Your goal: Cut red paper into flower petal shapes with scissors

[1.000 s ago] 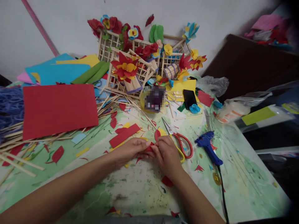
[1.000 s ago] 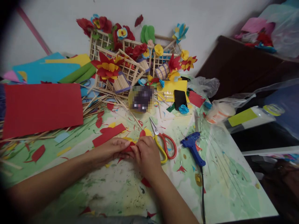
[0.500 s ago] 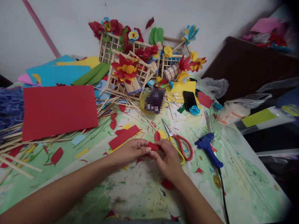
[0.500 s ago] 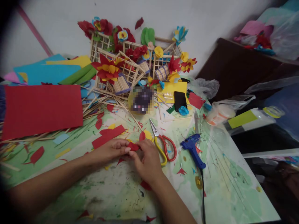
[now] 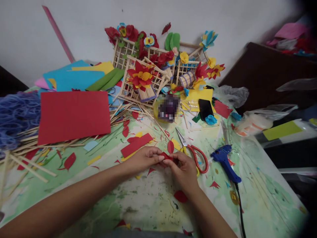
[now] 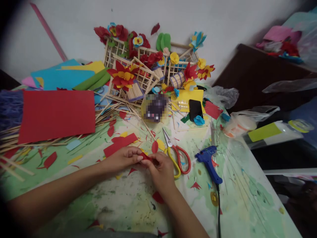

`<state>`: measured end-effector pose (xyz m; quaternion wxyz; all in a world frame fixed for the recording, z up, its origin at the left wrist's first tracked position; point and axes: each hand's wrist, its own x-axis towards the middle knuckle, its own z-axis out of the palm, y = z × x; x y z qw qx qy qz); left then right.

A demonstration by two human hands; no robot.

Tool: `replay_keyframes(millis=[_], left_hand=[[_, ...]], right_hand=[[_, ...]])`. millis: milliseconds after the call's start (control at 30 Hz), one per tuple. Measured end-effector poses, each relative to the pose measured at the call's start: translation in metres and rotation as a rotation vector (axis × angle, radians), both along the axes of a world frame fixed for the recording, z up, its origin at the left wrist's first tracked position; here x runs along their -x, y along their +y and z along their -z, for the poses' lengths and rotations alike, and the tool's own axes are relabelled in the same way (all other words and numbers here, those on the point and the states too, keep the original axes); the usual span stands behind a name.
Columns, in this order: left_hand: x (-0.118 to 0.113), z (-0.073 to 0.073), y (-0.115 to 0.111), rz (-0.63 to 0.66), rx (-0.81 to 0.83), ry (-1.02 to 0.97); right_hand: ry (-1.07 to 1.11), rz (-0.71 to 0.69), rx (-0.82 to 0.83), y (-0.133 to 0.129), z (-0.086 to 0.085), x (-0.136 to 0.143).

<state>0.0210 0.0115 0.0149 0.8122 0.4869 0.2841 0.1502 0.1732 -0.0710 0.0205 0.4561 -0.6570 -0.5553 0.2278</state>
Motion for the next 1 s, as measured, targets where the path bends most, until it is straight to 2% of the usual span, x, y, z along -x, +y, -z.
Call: replay_keyframes(millis=[167,367,500,700,1000], left_hand=[[0.000,0.004,0.001,-0.004,-0.104,0.044],[0.002,0.008,0.001,0.063,-0.129,0.059],[0.002,0.007,0.000,0.053,-0.204,0.098],[0.002,-0.002,-0.002,0.008,-0.426,0.202],[0.000,0.000,-0.003,0.008,-0.581,0.218]], right_hand=[[0.098,0.038,0.040,-0.001,0.000,0.001],[0.143,0.064,0.010,-0.001,-0.003,0.001],[0.119,0.062,0.006,-0.002,-0.004,0.001],[0.004,-0.030,0.071,-0.002,-0.002,0.000],[-0.122,-0.013,-0.027,-0.004,-0.001,0.003]])
